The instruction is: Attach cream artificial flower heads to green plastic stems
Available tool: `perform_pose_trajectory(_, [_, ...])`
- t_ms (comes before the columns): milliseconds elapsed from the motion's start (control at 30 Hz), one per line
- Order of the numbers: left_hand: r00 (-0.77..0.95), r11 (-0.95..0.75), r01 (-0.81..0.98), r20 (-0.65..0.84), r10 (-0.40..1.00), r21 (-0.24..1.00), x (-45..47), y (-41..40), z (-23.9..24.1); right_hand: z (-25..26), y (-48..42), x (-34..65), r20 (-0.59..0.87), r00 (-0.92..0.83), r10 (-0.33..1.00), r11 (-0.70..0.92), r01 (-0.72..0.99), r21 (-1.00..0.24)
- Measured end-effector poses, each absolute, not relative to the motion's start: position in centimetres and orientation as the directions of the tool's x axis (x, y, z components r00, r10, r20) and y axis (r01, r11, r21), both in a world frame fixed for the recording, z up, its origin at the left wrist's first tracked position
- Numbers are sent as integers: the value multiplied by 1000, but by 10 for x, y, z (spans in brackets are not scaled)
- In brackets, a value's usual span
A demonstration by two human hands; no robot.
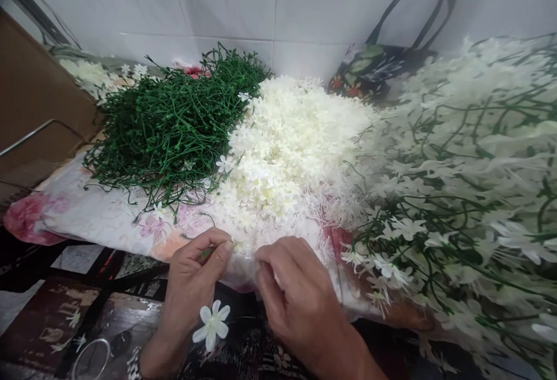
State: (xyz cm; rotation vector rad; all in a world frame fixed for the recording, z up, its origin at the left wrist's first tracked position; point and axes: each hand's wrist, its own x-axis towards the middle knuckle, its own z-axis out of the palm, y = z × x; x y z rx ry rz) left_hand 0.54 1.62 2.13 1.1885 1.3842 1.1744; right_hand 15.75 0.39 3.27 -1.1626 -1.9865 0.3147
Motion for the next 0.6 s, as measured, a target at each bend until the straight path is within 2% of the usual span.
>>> perform_pose_trajectory(167, [-102,-86,168,104,989,982,12,14,23,25,8,144,592,-165,789,524,684,-508])
perform_pose_trajectory(333, [-83,-258,213,281,956,942,13,12,20,19,12,144,602,-166,781,519,708,-479])
perform_pose_trajectory(600, [-25,-417,282,441,897,864,10,12,15,15,9,145,591,-146,794,534,633,-561])
